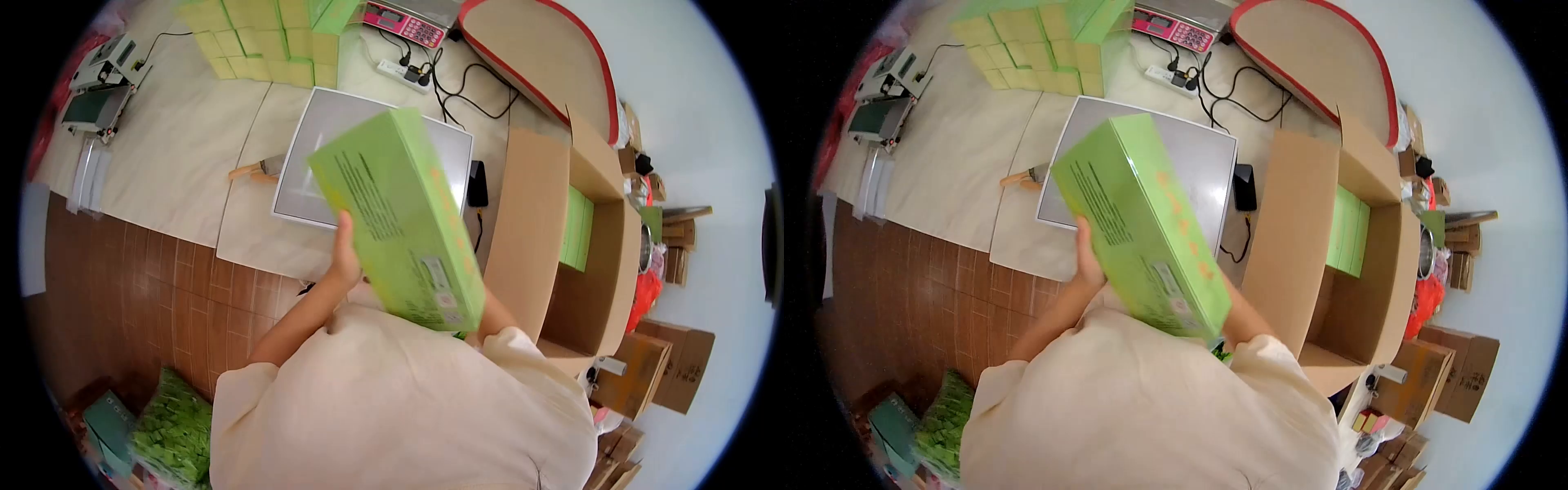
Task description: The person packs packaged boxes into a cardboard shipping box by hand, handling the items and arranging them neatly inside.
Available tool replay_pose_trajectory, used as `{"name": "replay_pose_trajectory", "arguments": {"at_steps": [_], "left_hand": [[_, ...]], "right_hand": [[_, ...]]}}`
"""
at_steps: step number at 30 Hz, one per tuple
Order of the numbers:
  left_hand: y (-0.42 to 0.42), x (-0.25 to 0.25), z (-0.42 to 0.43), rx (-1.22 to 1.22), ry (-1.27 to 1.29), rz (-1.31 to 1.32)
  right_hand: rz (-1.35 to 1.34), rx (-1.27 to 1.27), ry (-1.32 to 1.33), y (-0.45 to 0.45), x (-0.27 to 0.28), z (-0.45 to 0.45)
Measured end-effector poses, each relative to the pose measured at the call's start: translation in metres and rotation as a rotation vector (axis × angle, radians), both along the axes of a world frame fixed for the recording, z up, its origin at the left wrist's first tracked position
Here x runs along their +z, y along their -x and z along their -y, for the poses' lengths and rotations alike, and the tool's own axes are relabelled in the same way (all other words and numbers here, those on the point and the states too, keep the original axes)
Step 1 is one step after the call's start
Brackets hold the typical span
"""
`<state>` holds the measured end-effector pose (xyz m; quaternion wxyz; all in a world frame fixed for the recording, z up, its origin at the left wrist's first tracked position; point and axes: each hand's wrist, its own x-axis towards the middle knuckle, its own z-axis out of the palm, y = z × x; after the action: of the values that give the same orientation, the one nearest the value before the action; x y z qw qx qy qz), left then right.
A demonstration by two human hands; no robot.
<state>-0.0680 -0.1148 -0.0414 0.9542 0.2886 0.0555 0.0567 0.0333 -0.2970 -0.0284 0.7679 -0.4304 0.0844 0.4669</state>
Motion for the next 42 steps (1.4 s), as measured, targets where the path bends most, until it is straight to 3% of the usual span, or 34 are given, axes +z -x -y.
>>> {"name": "replay_pose_trajectory", "arguments": {"at_steps": [1,3,4,8,10,14,16,17,18,19,20,21,22,23,25,26,36,39,40,41,42], "left_hand": [[-0.005,-0.002,0.005,0.013,0.001,0.003],[-0.014,-0.005,0.009,0.061,-0.59,0.29],[-0.015,-0.006,0.008,-0.004,-0.692,0.236],[-0.016,-0.007,0.028,0.131,-0.633,0.14],[-0.01,0.002,0.031,-0.05,-0.595,0.133],[-0.015,-0.004,0.022,-0.142,-0.721,0.126],[-0.016,0.006,0.021,0.082,-0.829,0.051],[-0.015,-0.02,0.022,0.299,-1.019,0.057],[-0.014,-0.027,0.012,0.37,-1.032,-0.093],[-0.013,-0.033,0.001,0.432,-1.043,-0.244],[-0.008,-0.035,-0.011,0.423,-1.041,-0.245],[-0.001,-0.035,-0.023,0.396,-1.314,-0.196],[0.004,-0.032,-0.029,0.366,-1.584,-0.148],[0.007,-0.028,-0.03,0.367,-1.584,-0.164],[0.01,-0.019,-0.026,0.023,-2.003,0.006],[0.009,-0.022,-0.023,0.001,-2.049,0.013],[-0.023,-0.031,-0.045,0.174,-2.181,-0.165],[-0.022,-0.033,-0.075,0.202,-2.072,-0.153],[-0.016,-0.036,-0.083,0.336,-1.843,-0.188],[-0.008,-0.039,-0.086,0.447,-1.606,-0.218],[-0.002,-0.042,-0.082,0.445,-1.607,-0.223]], "right_hand": [[0.023,-0.036,0.009,0.005,0.009,0.006],[0.096,-0.083,0.053,0.011,0.037,0.018],[0.13,-0.102,0.085,0.015,0.051,0.025],[0.257,-0.062,0.198,0.024,0.096,0.04],[0.318,0.024,0.244,0.026,0.109,0.045],[0.468,0.37,0.257,0.008,0.111,0.046],[0.587,0.462,0.278,0.002,0.115,0.032],[0.668,0.463,0.302,0.005,0.117,0.017],[0.855,0.436,0.494,0.008,0.095,0.018],[0.849,0.433,0.501,0.016,0.076,0.014],[1.134,0.446,0.867,0.025,0.058,0.006],[1.409,0.454,1.24,0.034,0.042,0.0],[1.464,0.413,1.292,0.043,0.026,-0.005],[1.524,0.373,1.336,0.05,0.015,-0.009],[1.576,0.41,1.365,0.06,0.004,-0.014],[1.573,0.394,1.392,0.063,0.003,-0.018],[1.524,0.273,1.419,0.046,-0.017,-0.073],[1.598,0.214,1.395,0.036,-0.009,-0.085],[1.611,0.204,1.385,0.026,-0.01,-0.085],[1.363,0.191,1.071,0.012,-0.011,-0.076],[1.1,0.179,0.768,0.005,0.002,-0.074]]}}
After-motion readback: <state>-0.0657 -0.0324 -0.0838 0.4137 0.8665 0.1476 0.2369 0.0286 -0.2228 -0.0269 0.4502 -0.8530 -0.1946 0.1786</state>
